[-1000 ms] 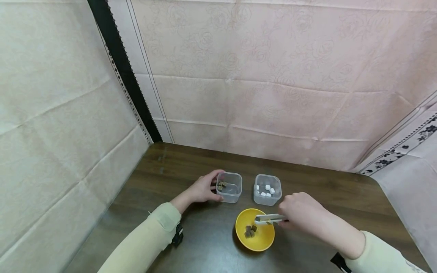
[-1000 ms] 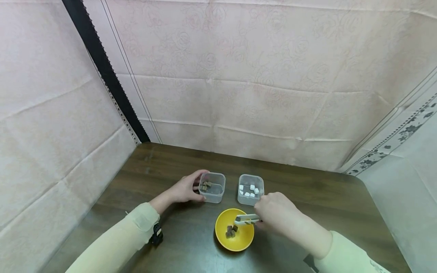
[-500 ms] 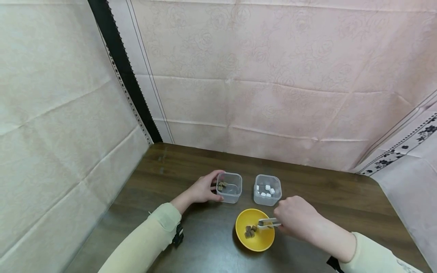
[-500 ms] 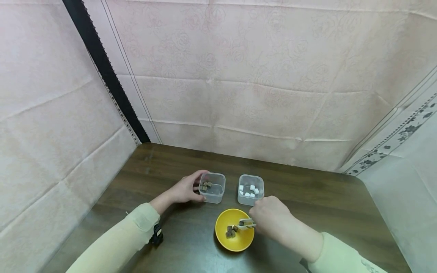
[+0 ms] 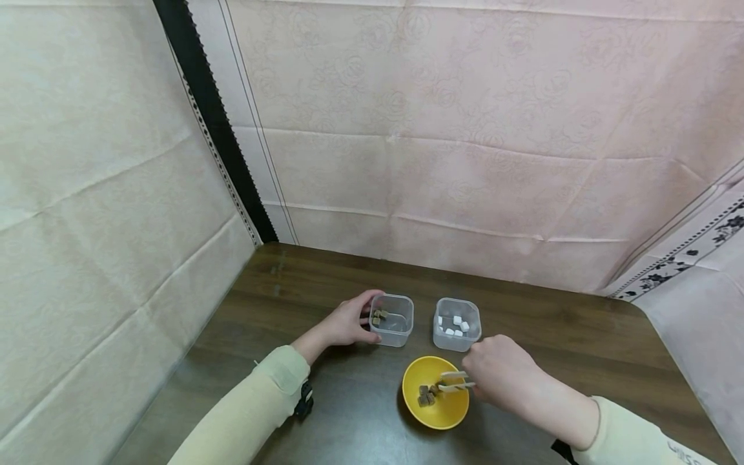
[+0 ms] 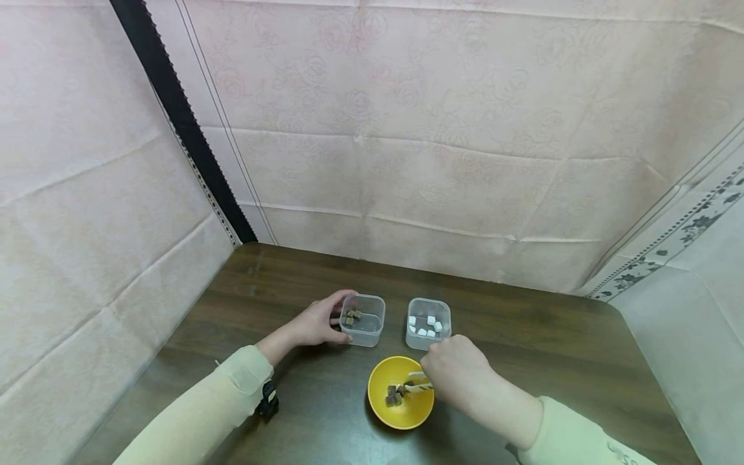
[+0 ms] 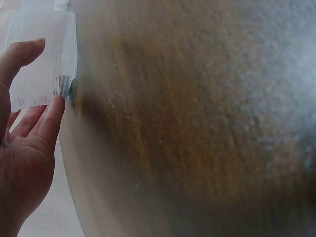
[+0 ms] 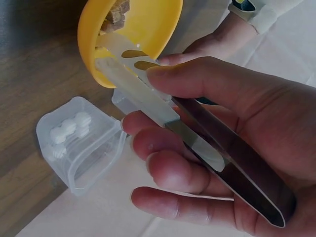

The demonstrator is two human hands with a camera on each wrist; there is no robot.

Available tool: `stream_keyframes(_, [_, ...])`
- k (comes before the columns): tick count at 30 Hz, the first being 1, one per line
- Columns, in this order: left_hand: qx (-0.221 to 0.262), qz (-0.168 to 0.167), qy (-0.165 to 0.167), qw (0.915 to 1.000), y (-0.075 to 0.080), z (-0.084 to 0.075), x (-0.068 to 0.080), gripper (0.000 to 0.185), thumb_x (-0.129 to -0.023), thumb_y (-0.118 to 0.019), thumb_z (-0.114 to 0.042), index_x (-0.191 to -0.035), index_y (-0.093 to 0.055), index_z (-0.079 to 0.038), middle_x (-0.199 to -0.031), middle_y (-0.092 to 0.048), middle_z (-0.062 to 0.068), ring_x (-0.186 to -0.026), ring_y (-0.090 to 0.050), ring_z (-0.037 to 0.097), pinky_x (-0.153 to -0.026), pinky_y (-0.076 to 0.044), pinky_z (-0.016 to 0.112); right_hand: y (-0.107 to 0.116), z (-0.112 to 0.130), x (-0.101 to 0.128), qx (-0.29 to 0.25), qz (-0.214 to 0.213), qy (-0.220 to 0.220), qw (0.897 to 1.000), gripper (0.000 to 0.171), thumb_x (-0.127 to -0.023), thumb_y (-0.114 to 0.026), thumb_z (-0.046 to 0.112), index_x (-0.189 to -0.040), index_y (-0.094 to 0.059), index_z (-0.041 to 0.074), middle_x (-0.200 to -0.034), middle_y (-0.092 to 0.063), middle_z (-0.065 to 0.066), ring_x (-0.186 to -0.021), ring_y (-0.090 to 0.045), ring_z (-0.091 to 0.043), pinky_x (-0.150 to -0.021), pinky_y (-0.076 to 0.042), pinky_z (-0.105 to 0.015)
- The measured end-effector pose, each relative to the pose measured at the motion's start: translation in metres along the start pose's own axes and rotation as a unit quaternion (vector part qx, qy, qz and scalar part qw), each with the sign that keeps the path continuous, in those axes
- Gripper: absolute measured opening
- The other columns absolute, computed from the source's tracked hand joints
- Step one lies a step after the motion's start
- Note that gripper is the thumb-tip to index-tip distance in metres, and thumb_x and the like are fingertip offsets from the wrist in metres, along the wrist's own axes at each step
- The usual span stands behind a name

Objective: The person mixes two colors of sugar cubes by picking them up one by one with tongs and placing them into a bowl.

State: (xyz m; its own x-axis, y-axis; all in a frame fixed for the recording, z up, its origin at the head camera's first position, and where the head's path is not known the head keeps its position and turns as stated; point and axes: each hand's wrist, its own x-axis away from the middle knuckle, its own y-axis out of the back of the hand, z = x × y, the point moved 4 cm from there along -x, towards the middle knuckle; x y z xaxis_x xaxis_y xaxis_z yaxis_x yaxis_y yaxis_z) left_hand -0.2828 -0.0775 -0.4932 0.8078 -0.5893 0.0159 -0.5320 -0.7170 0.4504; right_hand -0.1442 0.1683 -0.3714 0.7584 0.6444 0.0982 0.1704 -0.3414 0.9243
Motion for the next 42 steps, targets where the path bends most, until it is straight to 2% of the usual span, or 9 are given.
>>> stream_keyframes(8, [0.003,0.001,0.002,1.0000,0.001,-0.002,0.002,0.088,-0.086,-0.087,0.000,-0.160,-0.040,-0.012,-0.160,-0.049,0.021,-0.146,-0.050,0.039,-0.113,-0.052,0.050,0.013,-0.009,-0.001,-0.017,-0.033,0.001,0.999,0.043,-0.074,-0.091,0.033,-0.056,-0.054,0.019,-0.053,-0.043,0.009,-0.049,-0.038,-0.010,-0.044,-0.043,-0.030])
stream_keyframes(13, [0.003,-0.002,0.003,1.0000,0.001,0.001,0.001,0.087,-0.087,-0.087,-0.001,-0.159,-0.041,-0.012,-0.160,-0.049,0.021,-0.146,-0.050,0.040,-0.113,-0.051,0.051,0.026,-0.018,-0.004,-0.036,-0.093,0.005,0.995,0.045,-0.074,-0.091,0.032,-0.057,-0.051,0.022,-0.054,-0.042,0.011,-0.048,-0.038,-0.009,-0.042,-0.040,-0.031])
stream_keyframes(16, [0.001,-0.005,0.007,1.0000,0.001,0.003,0.001,0.087,-0.087,-0.087,-0.001,-0.159,-0.041,-0.014,-0.160,-0.049,0.020,-0.146,-0.050,0.039,-0.112,-0.052,0.050,0.033,-0.022,-0.008,-0.044,-0.131,0.003,0.990,0.042,-0.074,-0.091,0.032,-0.060,-0.053,0.022,-0.055,-0.041,0.012,-0.047,-0.039,-0.009,-0.041,-0.038,-0.032])
stream_keyframes(20, [-0.001,-0.006,0.015,0.9999,0.000,0.006,0.001,0.087,-0.087,-0.088,-0.002,-0.159,-0.042,-0.017,-0.160,-0.050,0.017,-0.146,-0.051,0.037,-0.112,-0.052,0.048,0.037,-0.027,-0.017,-0.049,-0.154,-0.006,0.987,0.040,-0.077,-0.090,0.035,-0.064,-0.055,0.021,-0.056,-0.039,0.012,-0.047,-0.037,-0.009,-0.041,-0.036,-0.031])
stream_keyframes(29, [-0.008,-0.007,0.010,0.9999,0.000,0.007,0.002,0.087,-0.087,-0.088,-0.003,-0.159,-0.041,-0.015,-0.160,-0.050,0.018,-0.145,-0.052,0.037,-0.112,-0.053,0.048,0.037,-0.032,-0.049,-0.068,-0.143,-0.021,0.987,0.041,-0.081,-0.086,0.032,-0.061,-0.052,0.021,-0.054,-0.033,0.011,-0.049,-0.030,-0.008,-0.042,-0.027,-0.026])
stream_keyframes(35, [-0.010,-0.005,0.007,0.9999,0.000,0.006,0.001,0.087,-0.087,-0.088,-0.002,-0.159,-0.041,-0.014,-0.160,-0.050,0.019,-0.145,-0.052,0.037,-0.111,-0.053,0.048,0.032,-0.036,-0.070,-0.072,-0.131,-0.018,0.989,0.056,-0.081,-0.087,0.030,-0.056,-0.038,0.020,-0.055,-0.019,0.010,-0.050,-0.022,-0.007,-0.046,-0.016,-0.024])
stream_keyframes(42, [-0.004,-0.003,0.012,0.9999,0.000,0.006,-0.001,0.089,-0.086,-0.088,-0.002,-0.159,-0.041,-0.018,-0.161,-0.049,0.015,-0.146,-0.052,0.034,-0.112,-0.053,0.046,0.024,-0.038,-0.092,-0.052,-0.106,-0.014,0.993,0.056,-0.082,-0.086,0.032,-0.056,-0.038,0.020,-0.054,-0.022,0.009,-0.050,-0.024,-0.008,-0.045,-0.019,-0.024])
